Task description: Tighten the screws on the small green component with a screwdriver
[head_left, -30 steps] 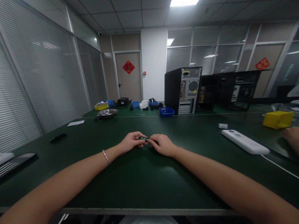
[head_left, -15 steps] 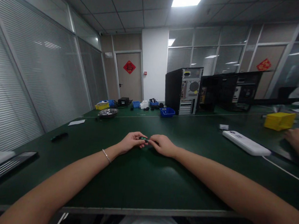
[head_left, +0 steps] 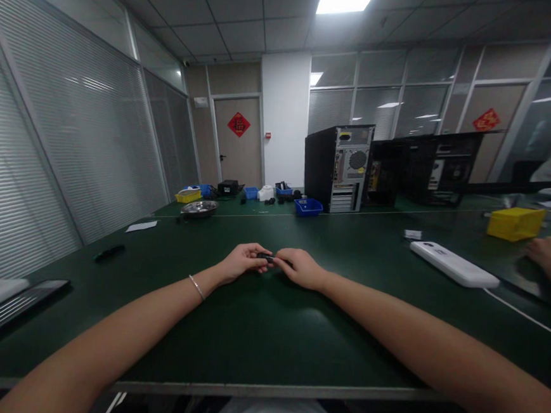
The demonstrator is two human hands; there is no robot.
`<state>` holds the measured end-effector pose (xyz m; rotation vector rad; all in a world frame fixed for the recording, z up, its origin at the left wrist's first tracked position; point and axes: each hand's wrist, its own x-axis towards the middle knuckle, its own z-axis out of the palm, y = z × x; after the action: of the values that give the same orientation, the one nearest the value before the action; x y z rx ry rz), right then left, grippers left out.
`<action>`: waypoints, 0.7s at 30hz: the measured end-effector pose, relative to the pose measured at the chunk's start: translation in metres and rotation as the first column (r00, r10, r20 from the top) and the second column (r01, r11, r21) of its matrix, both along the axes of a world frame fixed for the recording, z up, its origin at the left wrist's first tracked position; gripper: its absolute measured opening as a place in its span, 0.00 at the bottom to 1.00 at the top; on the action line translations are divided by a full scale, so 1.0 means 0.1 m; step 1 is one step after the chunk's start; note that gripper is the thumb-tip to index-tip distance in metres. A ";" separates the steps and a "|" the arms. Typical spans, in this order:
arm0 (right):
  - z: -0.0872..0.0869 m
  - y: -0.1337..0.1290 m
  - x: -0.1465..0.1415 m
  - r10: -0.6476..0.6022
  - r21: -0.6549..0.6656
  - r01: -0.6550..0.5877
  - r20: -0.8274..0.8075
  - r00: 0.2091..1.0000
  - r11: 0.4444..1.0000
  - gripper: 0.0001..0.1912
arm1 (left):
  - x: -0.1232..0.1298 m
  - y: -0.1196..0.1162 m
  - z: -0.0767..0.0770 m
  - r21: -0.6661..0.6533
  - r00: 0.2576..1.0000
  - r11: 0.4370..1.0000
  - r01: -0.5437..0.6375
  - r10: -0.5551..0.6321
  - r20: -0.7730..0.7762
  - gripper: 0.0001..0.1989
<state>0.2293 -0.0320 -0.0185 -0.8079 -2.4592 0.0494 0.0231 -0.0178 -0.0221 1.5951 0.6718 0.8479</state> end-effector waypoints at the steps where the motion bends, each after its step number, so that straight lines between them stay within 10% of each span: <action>1: 0.00 0.00 0.00 -0.001 -0.004 0.001 -0.002 1.000 1.000 0.14 | 0.00 0.00 0.01 -0.005 1.000 1.000 0.003 -0.003 -0.003 0.19; 21: 0.12 -0.01 -0.02 -0.175 0.094 0.187 -0.122 0.977 0.978 0.13 | 0.01 0.05 -0.04 0.027 0.999 0.999 -0.039 0.038 0.016 0.18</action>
<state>0.2273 -0.0331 -0.0068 -0.9531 -2.2524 -0.0978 0.0243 -0.0129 -0.0258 1.6032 0.6842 0.9007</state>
